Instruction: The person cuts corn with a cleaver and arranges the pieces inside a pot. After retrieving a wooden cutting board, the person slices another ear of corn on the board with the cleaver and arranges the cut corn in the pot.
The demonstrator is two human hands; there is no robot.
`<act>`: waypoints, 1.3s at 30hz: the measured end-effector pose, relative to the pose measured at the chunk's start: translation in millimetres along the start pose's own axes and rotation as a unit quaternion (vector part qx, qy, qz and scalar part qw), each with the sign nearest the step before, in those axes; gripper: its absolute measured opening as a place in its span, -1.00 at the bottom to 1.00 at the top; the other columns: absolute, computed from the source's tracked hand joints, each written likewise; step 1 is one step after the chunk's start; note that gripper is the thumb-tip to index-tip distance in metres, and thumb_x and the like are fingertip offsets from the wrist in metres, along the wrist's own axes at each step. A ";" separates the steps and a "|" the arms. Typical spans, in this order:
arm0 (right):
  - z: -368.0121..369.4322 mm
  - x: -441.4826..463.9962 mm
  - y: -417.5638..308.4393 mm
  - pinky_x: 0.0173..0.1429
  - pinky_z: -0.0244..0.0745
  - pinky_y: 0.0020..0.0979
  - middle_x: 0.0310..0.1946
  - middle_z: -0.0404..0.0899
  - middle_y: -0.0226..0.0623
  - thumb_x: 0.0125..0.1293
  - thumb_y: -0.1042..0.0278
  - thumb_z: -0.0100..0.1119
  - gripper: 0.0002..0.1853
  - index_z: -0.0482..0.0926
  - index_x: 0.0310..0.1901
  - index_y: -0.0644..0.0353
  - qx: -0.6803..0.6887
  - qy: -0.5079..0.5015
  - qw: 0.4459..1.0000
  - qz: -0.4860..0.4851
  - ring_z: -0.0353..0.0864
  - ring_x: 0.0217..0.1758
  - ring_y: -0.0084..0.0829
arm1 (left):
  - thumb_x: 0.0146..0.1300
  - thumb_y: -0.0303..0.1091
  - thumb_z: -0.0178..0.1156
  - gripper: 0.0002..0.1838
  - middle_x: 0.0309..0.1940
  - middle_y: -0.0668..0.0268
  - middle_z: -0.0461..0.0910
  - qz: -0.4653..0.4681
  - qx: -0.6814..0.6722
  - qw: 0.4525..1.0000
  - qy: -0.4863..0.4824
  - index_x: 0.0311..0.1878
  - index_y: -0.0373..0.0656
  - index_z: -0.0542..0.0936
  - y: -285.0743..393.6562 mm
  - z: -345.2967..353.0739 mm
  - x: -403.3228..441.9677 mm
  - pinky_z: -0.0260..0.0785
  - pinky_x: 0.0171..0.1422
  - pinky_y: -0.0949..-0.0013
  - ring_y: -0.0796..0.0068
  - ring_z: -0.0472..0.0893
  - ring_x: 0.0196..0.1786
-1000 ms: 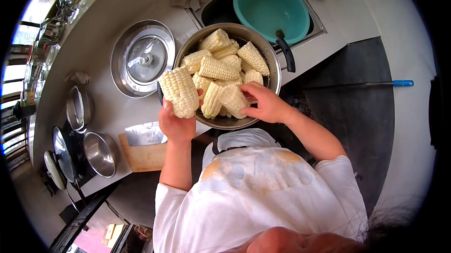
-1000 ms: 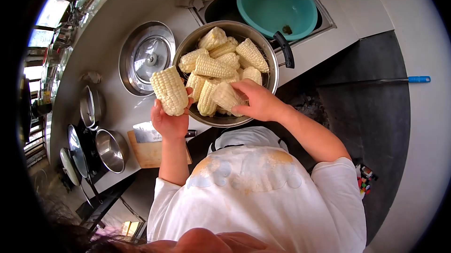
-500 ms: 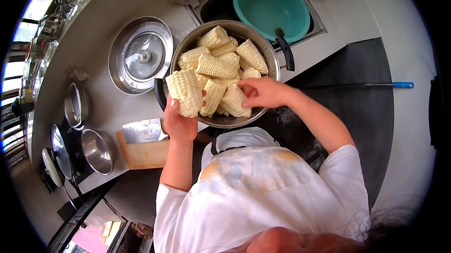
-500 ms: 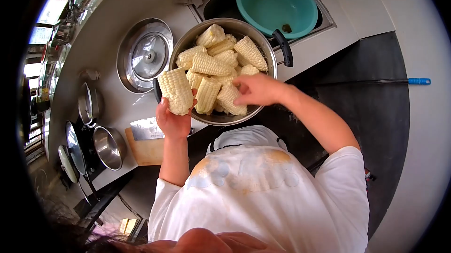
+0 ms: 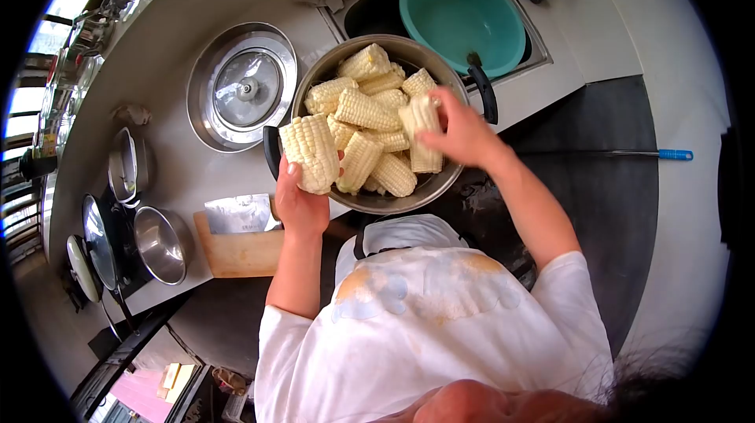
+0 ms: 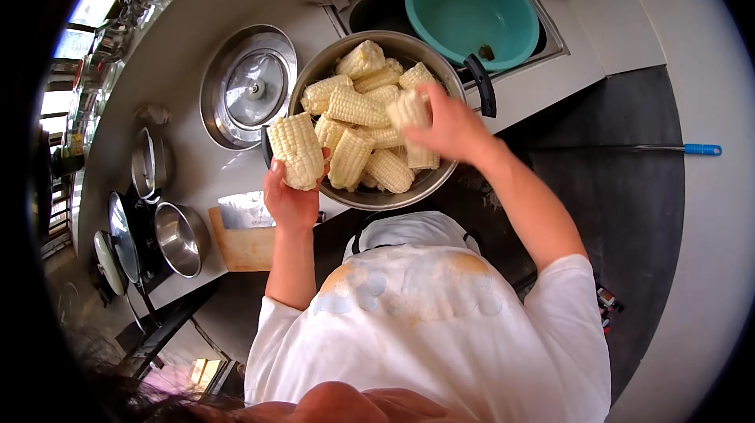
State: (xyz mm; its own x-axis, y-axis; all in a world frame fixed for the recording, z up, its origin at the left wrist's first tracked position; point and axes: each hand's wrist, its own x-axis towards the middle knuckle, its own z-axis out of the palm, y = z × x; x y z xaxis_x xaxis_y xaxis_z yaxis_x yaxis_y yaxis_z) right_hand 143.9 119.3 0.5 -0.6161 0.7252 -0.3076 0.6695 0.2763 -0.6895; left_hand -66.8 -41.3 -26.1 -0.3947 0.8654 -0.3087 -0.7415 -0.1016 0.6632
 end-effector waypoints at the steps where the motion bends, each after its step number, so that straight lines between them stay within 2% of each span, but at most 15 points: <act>1: -11.1 11.4 -6.0 0.00 0.47 -0.17 -0.11 0.53 0.13 0.02 0.11 0.28 -0.27 0.23 0.16 0.34 -0.054 0.034 0.998 0.007 0.54 -0.06 0.00 | 0.19 -0.09 0.02 -0.41 0.03 0.15 0.49 -0.002 0.004 1.000 0.000 0.22 -0.23 0.29 0.2 0.0 0.2 0.47 -0.03 0.14 0.04 0.56 0.01; 2: -6.2 25.5 5.1 0.01 0.46 -0.17 -0.13 0.54 0.07 0.06 0.16 0.27 -0.35 0.28 0.13 0.32 -0.143 0.093 0.982 -0.082 0.55 -0.06 -0.03 | 0.19 -0.09 0.02 -0.41 0.03 0.15 0.49 -0.001 0.004 1.000 -0.003 0.22 -0.23 0.29 -0.9 0.6 0.4 0.47 -0.03 0.14 0.04 0.56 0.01; 5: -1.8 41.1 1.1 -0.01 0.46 -0.15 -0.17 0.56 0.01 0.07 0.18 0.25 -0.43 0.33 0.07 0.29 -0.256 0.036 0.965 -0.031 0.56 -0.08 -0.05 | 0.18 -0.10 0.04 -0.40 0.06 0.15 0.47 -0.011 0.014 1.000 0.002 0.24 -0.20 0.27 -1.8 2.9 0.4 0.46 -0.04 0.16 0.05 0.55 0.02; 9: -8.4 44.1 7.0 -0.04 0.47 -0.15 -0.19 0.57 -0.04 0.06 0.17 0.26 -0.51 0.36 -0.05 0.29 -0.237 0.024 0.970 -0.047 0.56 -0.10 -0.05 | 0.17 -0.10 0.04 -0.39 0.11 0.15 0.43 0.000 0.039 0.999 -0.027 0.25 -0.20 0.25 -2.4 2.7 -0.7 0.45 -0.04 0.17 0.05 0.52 0.06; 14: -3.3 37.0 8.1 -0.01 0.46 -0.15 -0.15 0.56 -0.04 0.06 0.15 0.26 -0.36 0.29 0.13 0.26 -0.243 0.031 0.968 -0.047 0.54 -0.04 -0.06 | 0.18 -0.11 0.04 -0.41 0.06 0.15 0.46 0.019 0.033 0.999 -0.010 0.24 -0.20 0.26 0.3 -1.2 1.0 0.46 -0.04 0.15 0.07 0.54 0.03; 16: 5.6 39.2 -8.3 0.03 0.45 -0.17 -0.11 0.55 -0.03 0.07 0.14 0.26 -0.30 0.24 0.21 0.25 -0.256 0.211 0.904 -0.270 0.51 -0.01 -0.07 | 0.18 -0.11 0.04 -0.41 0.05 0.15 0.46 0.028 0.023 0.999 0.000 0.23 -0.20 0.27 3.0 -1.7 1.5 0.46 -0.04 0.15 0.08 0.54 0.03; 17: 13.6 43.8 -16.8 0.03 0.45 -0.17 -0.11 0.55 -0.03 0.07 0.14 0.26 -0.30 0.24 0.21 0.25 -0.253 0.208 0.905 -0.272 0.51 -0.01 -0.07 | 0.19 -0.11 0.03 -0.42 0.04 0.15 0.47 0.034 0.018 0.999 0.010 0.23 -0.21 0.28 4.2 -2.9 0.6 0.47 -0.04 0.14 0.08 0.55 0.02; 19: 29.7 52.4 -33.9 0.08 0.43 -0.19 -0.02 0.49 0.01 0.05 0.13 0.29 -0.28 0.27 0.22 0.23 -0.156 0.093 0.962 -0.204 0.51 -0.01 -0.04 | 0.19 -0.10 0.04 -0.42 0.04 0.15 0.47 0.043 0.019 0.999 0.026 0.22 -0.21 0.29 5.4 -5.3 0.6 0.47 -0.02 0.14 0.07 0.55 0.01; 25: 22.5 68.2 -48.3 0.06 0.44 -0.20 -0.06 0.53 -0.09 0.04 0.20 0.26 -0.42 0.39 0.14 0.09 -0.161 -0.003 0.977 -0.138 0.51 -0.02 -0.08 | 0.19 -0.11 0.02 -0.44 0.00 0.13 0.49 0.042 0.015 0.999 0.016 0.20 -0.22 0.29 8.3 -8.2 -3.5 0.47 -0.03 0.15 0.08 0.55 0.00; 26: 19.4 74.2 -42.3 0.09 0.40 -0.20 -0.11 0.57 -0.18 0.02 0.25 0.24 -0.46 0.42 0.11 0.02 -0.151 0.046 0.970 -0.182 0.51 -0.03 -0.14 | 0.19 -0.11 0.02 -0.44 0.00 0.13 0.49 0.041 0.014 0.999 0.018 0.20 -0.22 0.29 7.5 -8.3 -4.7 0.47 -0.03 0.15 0.08 0.55 0.00; 29: 7.4 91.3 -30.9 0.13 0.33 -0.22 -0.14 0.59 -0.27 -0.03 0.29 0.24 -0.49 0.48 0.06 0.01 -0.227 0.042 0.936 -0.265 0.50 -0.02 -0.21 | 0.19 -0.12 0.02 -0.45 -0.01 0.12 0.49 0.036 0.014 0.999 0.036 0.19 -0.22 0.29 6.2 -5.5 -3.7 0.48 -0.05 0.18 0.11 0.56 0.00; 30: 5.3 94.0 -33.1 0.17 0.27 -0.23 -0.14 0.60 -0.33 -0.06 0.34 0.23 -0.52 0.52 0.02 0.00 -0.272 -0.026 0.938 -0.213 0.48 0.03 -0.27 | 0.19 -0.12 0.02 -0.45 0.00 0.12 0.49 0.037 0.014 0.999 0.029 0.19 -0.22 0.29 6.1 -4.8 -3.6 0.49 -0.05 0.19 0.11 0.56 0.00; 32: 5.3 93.7 -32.3 0.16 0.28 -0.23 -0.15 0.60 -0.35 -0.05 0.36 0.22 -0.53 0.52 0.01 0.00 -0.300 -0.043 0.933 -0.192 0.48 0.03 -0.27 | 0.19 -0.12 0.02 -0.44 0.00 0.12 0.49 0.035 0.016 0.999 0.025 0.20 -0.22 0.29 6.9 -5.8 -5.7 0.49 -0.06 0.21 0.12 0.56 0.00; 34: 9.2 94.8 -24.7 0.15 0.29 -0.24 -0.16 0.60 -0.36 -0.05 0.39 0.22 -0.54 0.53 0.00 0.01 -0.329 -0.069 0.926 -0.173 0.48 0.03 -0.27 | 0.20 -0.17 0.00 -0.39 0.12 0.13 0.39 0.031 0.017 0.999 0.009 0.28 -0.24 0.19 7.7 -6.2 -9.4 0.40 0.07 0.17 0.16 0.50 0.07; 39: 12.6 64.3 -14.5 0.16 0.30 -0.24 -0.12 0.54 -0.26 -0.05 0.36 0.31 -0.54 0.52 -0.02 0.10 -0.196 0.094 0.920 -0.325 0.47 0.00 -0.20 | 0.19 -0.12 0.02 -0.44 0.01 0.12 0.49 0.046 0.027 0.998 0.042 0.21 -0.23 0.29 5.5 -6.6 -8.4 0.51 -0.06 0.20 0.11 0.56 0.00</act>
State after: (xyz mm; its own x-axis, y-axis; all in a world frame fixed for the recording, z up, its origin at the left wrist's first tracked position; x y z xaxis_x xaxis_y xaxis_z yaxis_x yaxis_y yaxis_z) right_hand 89.4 154.0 -17.6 -0.8809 0.4127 0.2318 0.3057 0.8699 -0.3872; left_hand -71.1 -52.3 -24.4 -0.5063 0.8087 -0.2996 -0.6709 -0.1511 0.7260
